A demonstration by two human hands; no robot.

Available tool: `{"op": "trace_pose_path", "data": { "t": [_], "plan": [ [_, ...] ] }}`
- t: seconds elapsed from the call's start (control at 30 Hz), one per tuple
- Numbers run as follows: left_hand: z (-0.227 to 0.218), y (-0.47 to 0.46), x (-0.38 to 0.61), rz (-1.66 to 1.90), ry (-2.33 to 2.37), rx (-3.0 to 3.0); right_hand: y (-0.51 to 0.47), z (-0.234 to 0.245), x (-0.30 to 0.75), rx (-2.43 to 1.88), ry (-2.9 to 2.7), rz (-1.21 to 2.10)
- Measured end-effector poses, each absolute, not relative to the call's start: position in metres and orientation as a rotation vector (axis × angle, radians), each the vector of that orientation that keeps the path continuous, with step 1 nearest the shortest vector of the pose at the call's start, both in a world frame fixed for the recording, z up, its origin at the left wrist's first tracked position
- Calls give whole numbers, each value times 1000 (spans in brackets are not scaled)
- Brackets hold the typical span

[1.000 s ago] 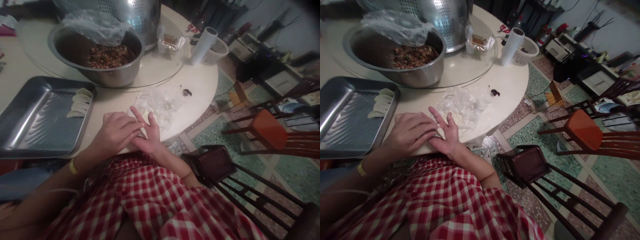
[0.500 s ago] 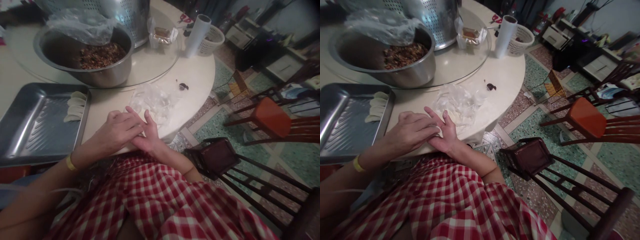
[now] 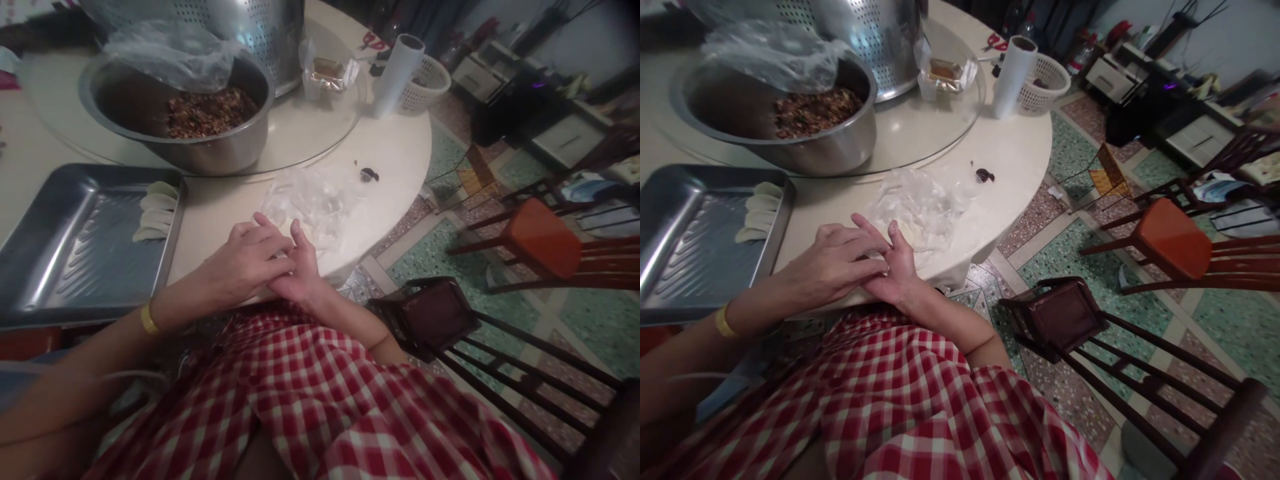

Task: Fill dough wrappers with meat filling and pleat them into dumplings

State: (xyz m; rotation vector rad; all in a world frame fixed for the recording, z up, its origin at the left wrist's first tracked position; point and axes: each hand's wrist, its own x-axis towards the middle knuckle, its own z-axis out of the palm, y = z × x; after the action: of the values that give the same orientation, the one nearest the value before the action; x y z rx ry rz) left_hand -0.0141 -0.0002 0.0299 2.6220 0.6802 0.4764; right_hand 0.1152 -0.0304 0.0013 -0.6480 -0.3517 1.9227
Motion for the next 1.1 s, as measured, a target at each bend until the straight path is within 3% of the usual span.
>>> {"op": "trace_pose_path", "data": {
  "t": [0.57,0.8,1.1],
  "plan": [
    [27,3,-18,553,572,2867,-26,-4,116,-466,-87,2016],
    [43,-2,-47,916,1093,2708,-25,-3,117,-413,-15,1987],
    [25,-20,-33,861,1230,2706,-28,4,109,-430,-59,1896]
  ]
}}
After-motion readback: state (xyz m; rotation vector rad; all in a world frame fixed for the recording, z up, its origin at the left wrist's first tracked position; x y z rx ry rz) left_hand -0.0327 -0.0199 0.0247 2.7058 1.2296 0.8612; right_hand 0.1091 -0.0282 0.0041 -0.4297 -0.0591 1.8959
